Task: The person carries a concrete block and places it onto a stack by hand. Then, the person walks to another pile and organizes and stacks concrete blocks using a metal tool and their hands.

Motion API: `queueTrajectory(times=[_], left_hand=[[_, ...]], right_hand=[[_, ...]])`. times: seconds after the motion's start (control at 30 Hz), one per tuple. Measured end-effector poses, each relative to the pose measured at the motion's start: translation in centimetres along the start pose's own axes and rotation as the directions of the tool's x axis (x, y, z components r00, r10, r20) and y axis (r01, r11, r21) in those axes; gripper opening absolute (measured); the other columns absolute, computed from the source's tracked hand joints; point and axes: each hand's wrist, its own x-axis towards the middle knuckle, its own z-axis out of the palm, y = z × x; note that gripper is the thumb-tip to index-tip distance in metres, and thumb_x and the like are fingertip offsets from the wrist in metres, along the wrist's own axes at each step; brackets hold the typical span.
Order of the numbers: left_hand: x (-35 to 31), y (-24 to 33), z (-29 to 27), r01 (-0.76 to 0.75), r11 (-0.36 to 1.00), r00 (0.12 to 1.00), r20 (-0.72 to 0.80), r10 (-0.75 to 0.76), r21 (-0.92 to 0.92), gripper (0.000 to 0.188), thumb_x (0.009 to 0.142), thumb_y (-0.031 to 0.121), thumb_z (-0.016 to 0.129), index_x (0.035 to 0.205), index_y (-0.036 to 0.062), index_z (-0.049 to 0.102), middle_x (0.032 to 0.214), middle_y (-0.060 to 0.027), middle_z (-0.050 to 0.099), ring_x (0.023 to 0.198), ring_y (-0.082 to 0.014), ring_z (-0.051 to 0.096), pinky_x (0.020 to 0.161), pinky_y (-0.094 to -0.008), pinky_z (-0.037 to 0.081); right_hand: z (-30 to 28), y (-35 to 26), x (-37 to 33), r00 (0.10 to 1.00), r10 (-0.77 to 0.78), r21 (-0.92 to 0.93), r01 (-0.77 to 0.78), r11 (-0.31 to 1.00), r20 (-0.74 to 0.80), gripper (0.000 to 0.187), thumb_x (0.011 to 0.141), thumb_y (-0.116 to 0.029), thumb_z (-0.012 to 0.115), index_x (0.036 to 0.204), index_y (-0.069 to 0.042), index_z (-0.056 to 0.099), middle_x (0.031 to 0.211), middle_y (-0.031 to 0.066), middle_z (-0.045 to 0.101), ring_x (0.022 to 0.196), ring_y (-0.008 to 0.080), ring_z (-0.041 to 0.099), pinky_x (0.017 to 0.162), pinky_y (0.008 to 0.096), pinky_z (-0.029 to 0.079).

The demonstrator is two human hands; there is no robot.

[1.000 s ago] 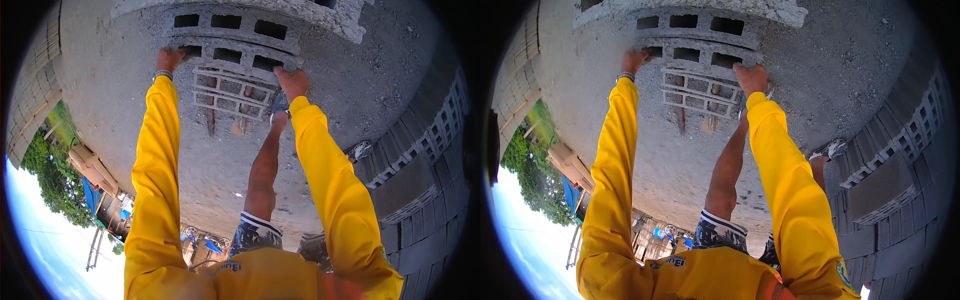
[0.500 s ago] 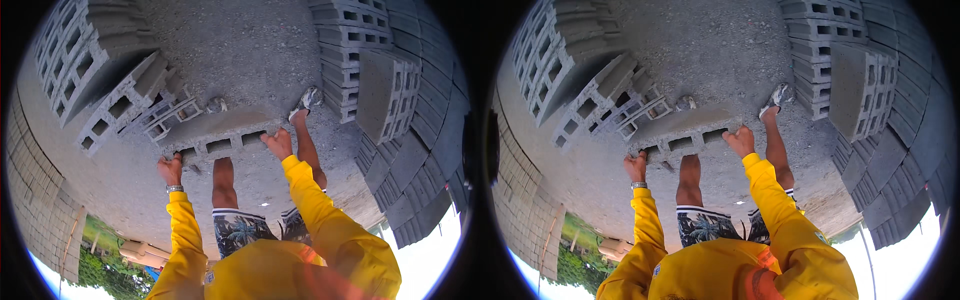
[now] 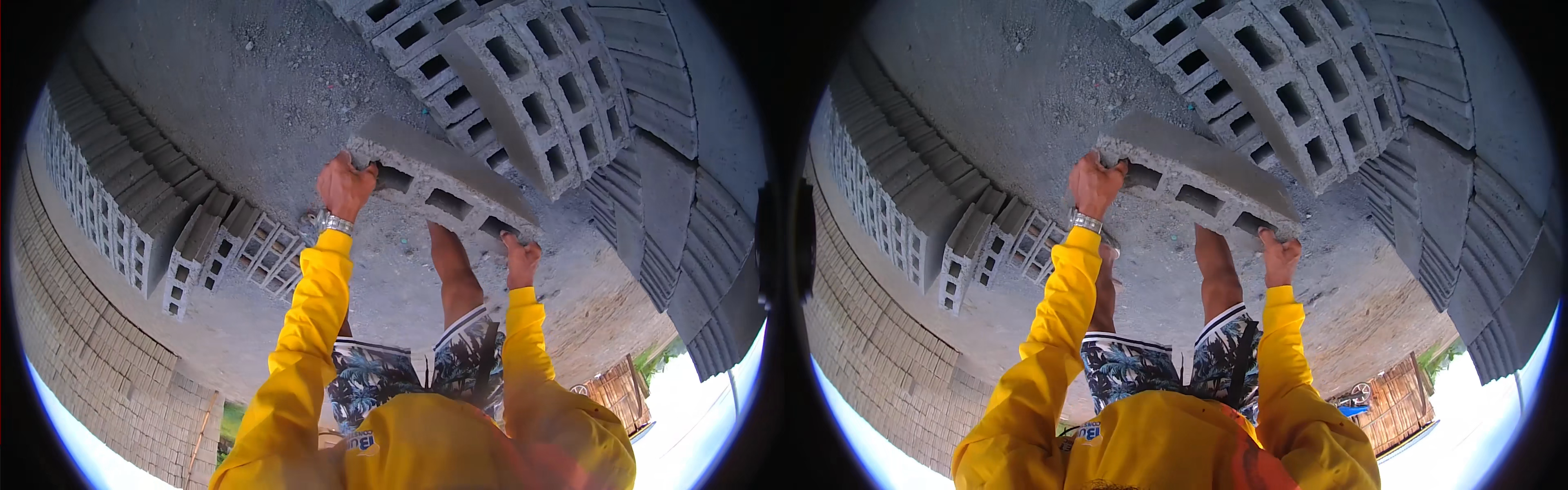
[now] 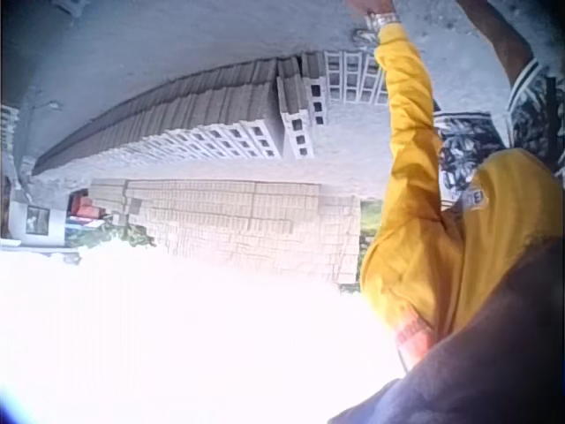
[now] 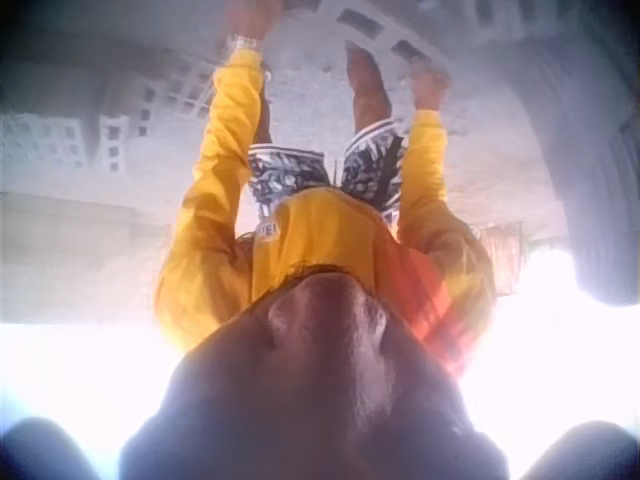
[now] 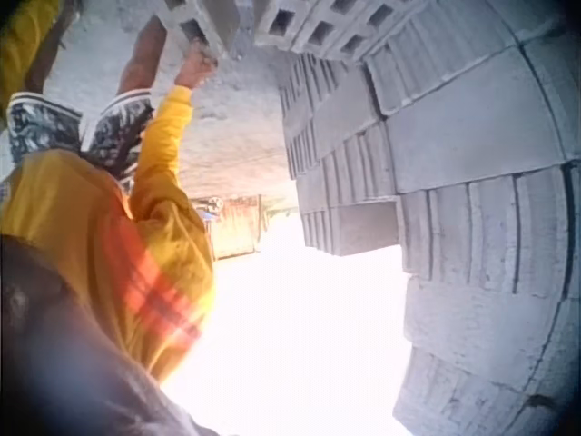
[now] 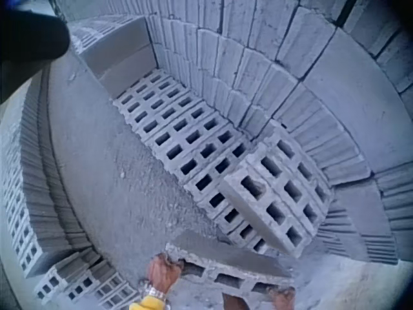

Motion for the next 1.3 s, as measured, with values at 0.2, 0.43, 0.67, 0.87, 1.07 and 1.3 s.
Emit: queueTrajectory(times=[0.2, 0.43, 0.67, 0.87, 1.07, 1.3], left_hand=[[7.9, 11.4, 1.2, -0.306, 0.948, 0.952, 0.049, 0.302, 0.093, 0.033, 0.066, 0.028, 0.074, 0.082, 0.0009, 0.065, 0.078, -0.0215, 0.068, 0.078, -0.0407, 0.066, 0.068, -0.0485, 0.053], [12.2, 15.3, 1.8, -0.422, 0.879, 0.903, 0.022, 0.428, 0.221, 0.031, 0.067, 0.028, 0.074, 0.080, 0.0009, 0.066, 0.072, -0.0198, 0.066, 0.068, -0.0368, 0.066, 0.061, -0.0446, 0.053], [13.6, 16.5, 2.5, -0.362, 0.897, 0.932, 0.093, 0.350, 0.254, 0.032, 0.067, 0.030, 0.074, 0.079, 0.0018, 0.066, 0.074, -0.0196, 0.067, 0.070, -0.0375, 0.066, 0.063, -0.0451, 0.053], [13.3, 17.0, 3.0, -0.361, 0.895, 0.933, 0.087, 0.350, 0.261, 0.032, 0.067, 0.029, 0.075, 0.082, 0.0020, 0.066, 0.075, -0.0198, 0.067, 0.070, -0.0373, 0.067, 0.064, -0.0433, 0.054], [12.9, 17.3, 2.8, -0.320, 0.916, 0.947, 0.080, 0.310, 0.242, 0.029, 0.066, 0.028, 0.074, 0.081, 0.0033, 0.066, 0.078, -0.0191, 0.068, 0.073, -0.0369, 0.066, 0.066, -0.0442, 0.054], [9.0, 17.5, 2.8, -0.349, 0.924, 0.914, -0.160, 0.373, 0.158, 0.068, 0.076, 0.021, 0.065, 0.136, -0.0033, 0.045, 0.142, -0.0208, 0.044, 0.135, -0.0410, 0.034, 0.105, -0.0534, 0.034]], right_hand=[[0.2, -0.5, 4.0, 0.968, 0.245, 0.165, -0.233, 0.958, -0.058, 0.043, 0.065, -0.027, 0.083, 0.079, 0.006, 0.059, 0.083, 0.0066, 0.055, 0.081, 0.0188, 0.048, 0.078, 0.0323, 0.042], [2.9, -1.9, 5.0, 0.937, 0.345, 0.263, -0.322, 0.909, -0.046, 0.043, 0.065, -0.025, 0.081, 0.085, 0.008, 0.062, 0.089, 0.0103, 0.063, 0.085, 0.0218, 0.054, 0.085, 0.0332, 0.043], [3.5, -1.6, 7.4, 0.966, 0.251, 0.351, -0.215, 0.911, -0.059, 0.045, 0.067, -0.030, 0.079, 0.075, 0.009, 0.059, 0.078, 0.0127, 0.059, 0.075, 0.0233, 0.050, 0.075, 0.0385, 0.044], [3.2, -1.8, 7.5, 0.954, 0.296, 0.202, -0.282, 0.938, -0.042, 0.045, 0.067, -0.031, 0.079, 0.075, 0.009, 0.060, 0.078, 0.0118, 0.058, 0.075, 0.0235, 0.050, 0.075, 0.0388, 0.043], [3.3, -1.6, 7.5, 0.965, 0.241, 0.193, -0.218, 0.957, -0.104, 0.051, 0.067, -0.037, 0.080, 0.080, 0.009, 0.061, 0.080, 0.0125, 0.057, 0.077, 0.0229, 0.048, 0.076, 0.0382, 0.042], [1.1, -0.5, 7.9, 0.971, 0.238, -0.077, -0.236, 0.969, 0.025, 0.073, 0.070, -0.058, 0.079, 0.099, 0.007, 0.063, 0.099, 0.0130, 0.062, 0.082, 0.0239, 0.059, 0.074, 0.0381, 0.048]])
